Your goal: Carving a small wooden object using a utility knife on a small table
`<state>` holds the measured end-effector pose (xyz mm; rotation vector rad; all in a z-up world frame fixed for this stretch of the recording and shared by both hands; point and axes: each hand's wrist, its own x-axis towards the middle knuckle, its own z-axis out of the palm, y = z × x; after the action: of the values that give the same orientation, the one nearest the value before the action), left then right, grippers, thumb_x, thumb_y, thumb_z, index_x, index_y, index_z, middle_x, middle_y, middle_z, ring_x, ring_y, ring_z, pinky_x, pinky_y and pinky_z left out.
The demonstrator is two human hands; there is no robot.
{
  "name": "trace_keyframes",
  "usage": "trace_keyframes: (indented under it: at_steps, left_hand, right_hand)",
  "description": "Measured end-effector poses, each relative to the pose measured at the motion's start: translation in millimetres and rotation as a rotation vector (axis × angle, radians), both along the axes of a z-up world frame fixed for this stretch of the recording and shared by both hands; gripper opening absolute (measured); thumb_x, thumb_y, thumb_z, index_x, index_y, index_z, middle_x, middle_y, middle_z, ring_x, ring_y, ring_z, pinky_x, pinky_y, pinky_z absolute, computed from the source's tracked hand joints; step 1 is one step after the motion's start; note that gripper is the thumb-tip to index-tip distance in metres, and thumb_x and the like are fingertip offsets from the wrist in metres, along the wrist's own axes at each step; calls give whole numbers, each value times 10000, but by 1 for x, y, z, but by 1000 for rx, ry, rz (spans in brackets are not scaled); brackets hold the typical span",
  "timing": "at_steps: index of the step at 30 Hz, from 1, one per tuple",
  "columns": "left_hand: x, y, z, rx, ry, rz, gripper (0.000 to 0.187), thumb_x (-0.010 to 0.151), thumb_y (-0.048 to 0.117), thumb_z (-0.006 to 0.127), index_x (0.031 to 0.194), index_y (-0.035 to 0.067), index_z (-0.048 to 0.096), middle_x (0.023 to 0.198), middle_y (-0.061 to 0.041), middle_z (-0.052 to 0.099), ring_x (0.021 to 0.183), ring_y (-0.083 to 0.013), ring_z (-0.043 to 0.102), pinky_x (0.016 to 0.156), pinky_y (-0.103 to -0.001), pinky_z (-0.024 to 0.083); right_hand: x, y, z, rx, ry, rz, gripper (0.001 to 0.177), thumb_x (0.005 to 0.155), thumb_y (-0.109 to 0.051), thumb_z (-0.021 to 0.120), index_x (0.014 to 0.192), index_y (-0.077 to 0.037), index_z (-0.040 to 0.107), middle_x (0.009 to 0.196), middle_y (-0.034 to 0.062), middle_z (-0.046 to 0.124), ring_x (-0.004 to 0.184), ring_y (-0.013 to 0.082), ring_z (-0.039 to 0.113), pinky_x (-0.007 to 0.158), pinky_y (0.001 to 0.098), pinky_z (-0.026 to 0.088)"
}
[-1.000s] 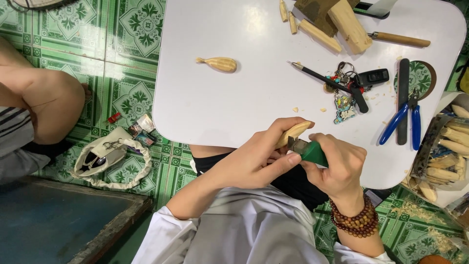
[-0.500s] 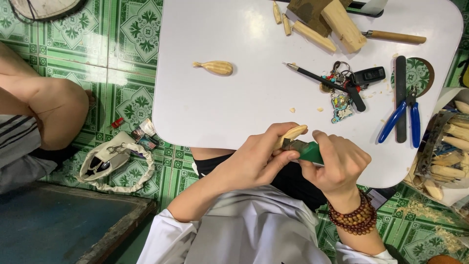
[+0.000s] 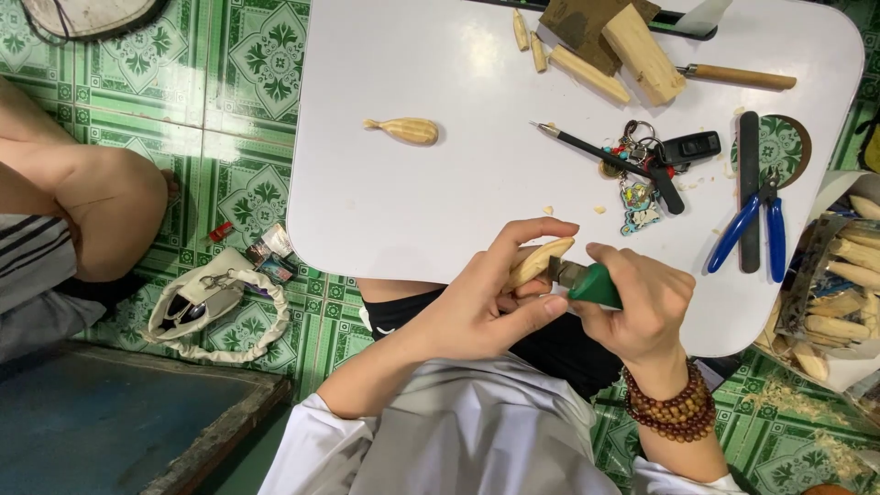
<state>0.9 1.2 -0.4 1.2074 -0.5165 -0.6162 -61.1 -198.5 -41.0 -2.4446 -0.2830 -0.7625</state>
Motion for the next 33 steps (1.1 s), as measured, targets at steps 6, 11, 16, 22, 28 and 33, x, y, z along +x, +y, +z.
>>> trace_keyframes:
  at_steps: [6,11,16,22,28,33]
  left_hand:
    - [1,1,2,22,-44,9,476,1018,78,603,1466,31,448,653,-3,475,540,-59,437,481,-212,400]
    - [3,2,6,10,-30,-12,482,1035,47,568,1504,56,453,628,-13,482,517,-48,446,469,-206,404]
    - [3,2,8,24,-91,18,440,1037,36,567,1466,21,471,565,-25,458,473,-68,426,455,-207,377]
    - [-1,2,-1,23,-188,97,395,1027,15,578,1416,-14,510,530,-8,473,446,-73,414,454,-200,374]
    - [-8,-2,-3,11,-166,173,360,1027,9,579,1386,-1,547,524,15,474,448,-64,401,463,-195,375]
    - [-10,-1,6,3,-92,226,288,1040,35,570,1324,28,618,486,36,458,444,-41,411,458,-170,337]
  right_hand:
    - [-3,5,-2,37,50,50,570,969,-583,601,988,-29,732,503,-8,481,387,183,507,440,280,460]
    - [-7,3,-7,54,79,71,532,948,-561,641,1023,-46,749,547,11,537,425,207,544,456,312,473]
    - [-4,6,2,17,49,37,528,977,-536,613,1004,-25,744,536,28,496,418,216,521,449,313,465]
    - [-10,9,-6,-77,-29,-39,601,1008,-571,556,1024,-1,747,548,29,476,425,196,490,466,296,463]
    - [-6,11,-16,-204,-174,-114,605,1034,-549,567,978,27,745,541,16,447,425,179,471,484,295,470]
    - [-4,-7,-40,-195,-302,-168,595,1035,-504,616,948,65,767,549,52,527,429,238,519,491,359,488]
